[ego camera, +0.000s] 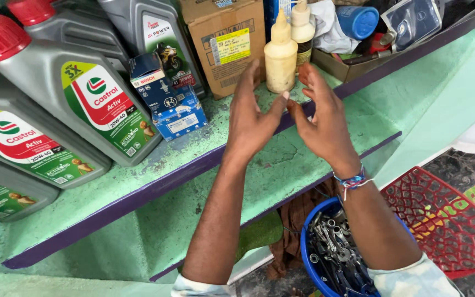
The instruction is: The person picks up various automotive items including motor oil bottles, small parts boxes, and a gauge from a shelf and places them into a blue bucket on the floor.
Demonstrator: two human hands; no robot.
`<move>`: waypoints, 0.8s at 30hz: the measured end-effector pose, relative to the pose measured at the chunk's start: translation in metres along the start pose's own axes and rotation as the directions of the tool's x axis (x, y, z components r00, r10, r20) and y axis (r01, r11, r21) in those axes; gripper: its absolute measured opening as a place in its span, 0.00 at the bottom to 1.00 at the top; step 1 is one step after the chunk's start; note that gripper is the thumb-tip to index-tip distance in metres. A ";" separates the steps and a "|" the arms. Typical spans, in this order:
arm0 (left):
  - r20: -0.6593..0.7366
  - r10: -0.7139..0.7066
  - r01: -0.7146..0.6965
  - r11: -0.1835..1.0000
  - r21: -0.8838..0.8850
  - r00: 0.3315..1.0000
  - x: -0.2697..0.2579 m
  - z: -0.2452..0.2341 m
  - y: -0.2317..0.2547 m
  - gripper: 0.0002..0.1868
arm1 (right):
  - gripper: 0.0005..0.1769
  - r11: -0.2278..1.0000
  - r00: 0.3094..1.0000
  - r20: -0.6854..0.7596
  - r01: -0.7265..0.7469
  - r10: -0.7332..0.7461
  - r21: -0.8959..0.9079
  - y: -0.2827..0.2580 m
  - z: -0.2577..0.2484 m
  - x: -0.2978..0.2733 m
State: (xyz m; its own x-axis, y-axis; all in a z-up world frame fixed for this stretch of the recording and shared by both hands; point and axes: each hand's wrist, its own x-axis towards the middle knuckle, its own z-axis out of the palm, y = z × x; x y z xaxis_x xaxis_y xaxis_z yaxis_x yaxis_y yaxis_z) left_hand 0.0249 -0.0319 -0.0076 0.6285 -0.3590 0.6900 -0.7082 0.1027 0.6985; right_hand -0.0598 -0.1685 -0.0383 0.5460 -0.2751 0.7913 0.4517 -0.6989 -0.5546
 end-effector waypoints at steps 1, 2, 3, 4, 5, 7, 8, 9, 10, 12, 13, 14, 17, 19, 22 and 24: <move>0.055 0.009 -0.010 1.000 0.027 0.998 0.000 -0.002 -0.001 0.42 | 0.38 0.999 1.000 0.004 0.024 -0.024 -0.037 0.000 0.001 0.000; 0.109 0.015 -0.020 0.998 0.051 0.994 0.000 -0.002 -0.001 0.43 | 0.39 0.996 0.999 0.011 0.047 -0.046 -0.075 0.000 0.001 -0.001; 0.109 0.015 -0.021 0.999 0.048 0.994 0.002 -0.002 0.000 0.43 | 0.39 0.996 0.999 0.011 0.047 -0.047 -0.078 -0.001 0.001 0.000; 0.147 0.005 -0.014 0.998 0.059 0.989 0.005 -0.002 0.001 0.43 | 0.40 0.993 0.999 0.030 0.027 -0.024 -0.115 -0.002 0.001 0.001; 0.184 -0.006 -0.008 0.997 0.071 0.983 0.006 -0.003 0.003 0.44 | 0.41 0.988 0.999 0.048 0.007 0.000 -0.152 -0.003 0.000 0.002; 0.202 -0.124 0.107 0.990 0.093 0.971 0.004 -0.004 0.007 0.45 | 0.41 0.986 0.999 0.052 -0.001 0.010 -0.168 -0.007 0.002 0.004; 0.223 -0.244 0.223 0.968 0.118 0.944 0.003 -0.003 0.006 0.46 | 0.41 0.983 0.998 0.054 -0.015 0.025 -0.183 -0.008 0.003 0.003; 0.223 -0.242 0.221 0.968 0.118 0.944 0.001 -0.002 0.004 0.46 | 0.41 0.983 0.998 0.054 -0.013 0.023 -0.184 -0.008 0.003 0.002; 0.179 -0.123 0.108 0.990 0.095 0.976 0.001 -0.001 0.001 0.45 | 0.42 0.988 0.999 0.046 -0.003 0.010 -0.154 -0.008 0.003 0.001; 0.135 0.003 -0.014 0.997 0.074 0.991 0.001 0.000 -0.006 0.45 | 0.43 0.992 0.999 0.036 0.010 -0.006 -0.128 -0.006 0.004 -0.001; 0.116 0.016 -0.026 0.996 0.081 0.993 0.000 0.000 -0.009 0.43 | 0.43 0.997 1.000 0.013 0.028 -0.027 -0.076 -0.005 0.005 -0.002; 0.095 0.026 -0.035 0.995 0.091 0.995 0.000 -0.001 -0.009 0.42 | 0.43 0.999 0.999 -0.007 0.047 -0.047 -0.021 -0.003 0.006 -0.003; 0.116 -0.032 0.015 0.990 0.141 0.993 -0.006 -0.007 -0.005 0.38 | 0.42 0.995 0.999 -0.012 0.044 -0.043 0.094 -0.004 0.004 -0.011; 0.085 -0.006 -0.005 0.992 0.130 0.996 -0.009 -0.007 0.000 0.35 | 0.41 0.986 1.000 0.010 -0.011 0.010 0.164 -0.007 0.000 -0.016; 0.074 0.073 -0.072 0.997 -0.011 0.995 -0.012 -0.009 0.006 0.31 | 0.41 0.953 0.993 0.042 -0.117 0.110 0.281 -0.015 -0.007 -0.026; 0.089 0.126 -0.113 0.983 -0.142 0.988 -0.015 -0.011 0.012 0.29 | 0.42 0.930 0.986 0.051 -0.167 0.159 0.327 -0.022 -0.011 -0.034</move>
State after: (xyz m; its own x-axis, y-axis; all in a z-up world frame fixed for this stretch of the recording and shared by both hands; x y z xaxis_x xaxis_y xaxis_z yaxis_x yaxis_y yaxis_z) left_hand 0.0105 -0.0151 -0.0075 0.5028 -0.4241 0.7532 -0.7217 0.2737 0.6358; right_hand -0.0965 -0.1512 -0.0502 0.6461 -0.3487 0.6790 0.5599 -0.3881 -0.7321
